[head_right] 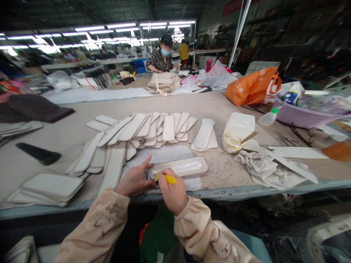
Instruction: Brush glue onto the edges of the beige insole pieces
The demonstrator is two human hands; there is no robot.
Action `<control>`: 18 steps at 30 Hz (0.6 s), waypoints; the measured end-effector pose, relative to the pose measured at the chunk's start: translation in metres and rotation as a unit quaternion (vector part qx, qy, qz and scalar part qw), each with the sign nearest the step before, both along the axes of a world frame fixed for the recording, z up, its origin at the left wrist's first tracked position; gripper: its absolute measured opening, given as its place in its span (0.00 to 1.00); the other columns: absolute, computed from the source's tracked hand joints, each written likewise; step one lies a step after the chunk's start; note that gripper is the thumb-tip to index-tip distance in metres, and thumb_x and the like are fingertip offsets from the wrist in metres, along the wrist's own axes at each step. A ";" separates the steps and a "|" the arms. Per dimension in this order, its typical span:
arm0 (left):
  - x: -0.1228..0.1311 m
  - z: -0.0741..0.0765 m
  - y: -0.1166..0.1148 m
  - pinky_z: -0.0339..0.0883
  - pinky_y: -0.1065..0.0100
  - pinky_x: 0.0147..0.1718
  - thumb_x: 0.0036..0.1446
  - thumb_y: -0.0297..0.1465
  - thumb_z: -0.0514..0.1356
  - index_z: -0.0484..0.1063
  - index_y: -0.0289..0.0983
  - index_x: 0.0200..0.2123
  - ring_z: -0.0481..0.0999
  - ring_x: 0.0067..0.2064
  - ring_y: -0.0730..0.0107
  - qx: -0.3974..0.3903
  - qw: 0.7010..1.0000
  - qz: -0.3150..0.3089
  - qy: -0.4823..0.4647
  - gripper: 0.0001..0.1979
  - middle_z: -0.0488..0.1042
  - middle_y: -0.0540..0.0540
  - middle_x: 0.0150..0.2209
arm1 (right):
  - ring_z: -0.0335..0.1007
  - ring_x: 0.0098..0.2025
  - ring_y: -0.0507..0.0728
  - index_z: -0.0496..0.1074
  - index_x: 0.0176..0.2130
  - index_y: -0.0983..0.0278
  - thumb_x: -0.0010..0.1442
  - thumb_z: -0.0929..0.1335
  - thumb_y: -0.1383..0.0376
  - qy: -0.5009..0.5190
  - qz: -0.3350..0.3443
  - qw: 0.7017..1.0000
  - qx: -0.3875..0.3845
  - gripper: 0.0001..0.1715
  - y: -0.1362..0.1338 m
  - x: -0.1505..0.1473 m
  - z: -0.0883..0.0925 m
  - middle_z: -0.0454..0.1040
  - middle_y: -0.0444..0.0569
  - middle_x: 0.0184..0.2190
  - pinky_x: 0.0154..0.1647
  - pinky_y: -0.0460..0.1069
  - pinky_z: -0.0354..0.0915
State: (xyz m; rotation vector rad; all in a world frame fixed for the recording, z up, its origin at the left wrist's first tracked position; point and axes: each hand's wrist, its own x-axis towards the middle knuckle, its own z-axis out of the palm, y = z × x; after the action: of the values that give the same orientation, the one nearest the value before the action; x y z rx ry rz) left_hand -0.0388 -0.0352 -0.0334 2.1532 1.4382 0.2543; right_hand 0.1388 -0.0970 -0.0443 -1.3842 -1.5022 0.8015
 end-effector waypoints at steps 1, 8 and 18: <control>0.000 0.000 0.000 0.63 0.59 0.55 0.43 0.41 0.67 0.41 0.40 0.69 0.70 0.58 0.52 0.000 1.000 -0.001 0.002 0.55 0.71 0.44 0.58 | 0.67 0.24 0.52 0.66 0.32 0.60 0.66 0.58 0.57 0.035 -0.004 0.999 -0.022 0.15 0.003 0.000 -0.002 0.68 0.41 0.19 0.32 0.46 0.62; 0.000 0.004 0.001 0.62 0.61 0.54 0.43 0.43 0.67 0.40 0.41 0.69 0.69 0.58 0.52 -0.006 1.000 -0.003 0.024 0.55 0.70 0.46 0.59 | 0.66 0.23 0.53 0.67 0.30 0.61 0.63 0.61 0.54 0.041 -0.082 0.993 -0.071 0.16 0.015 0.039 -0.003 0.65 0.39 0.15 0.31 0.47 0.61; 0.003 0.002 0.003 0.62 0.60 0.53 0.46 0.46 0.64 0.40 0.41 0.69 0.70 0.58 0.51 -0.003 0.999 0.005 0.048 0.53 0.70 0.47 0.58 | 0.67 0.27 0.55 0.70 0.29 0.62 0.60 0.60 0.57 -0.143 -0.275 0.950 -0.026 0.16 0.012 0.146 0.005 0.70 0.45 0.21 0.32 0.49 0.58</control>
State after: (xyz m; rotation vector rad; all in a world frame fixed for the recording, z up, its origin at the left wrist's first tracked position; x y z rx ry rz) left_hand -0.0360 -0.0323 -0.0310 2.1807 1.5016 0.1523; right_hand 0.2848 -0.0853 -0.0397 -1.9019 -1.2069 0.2978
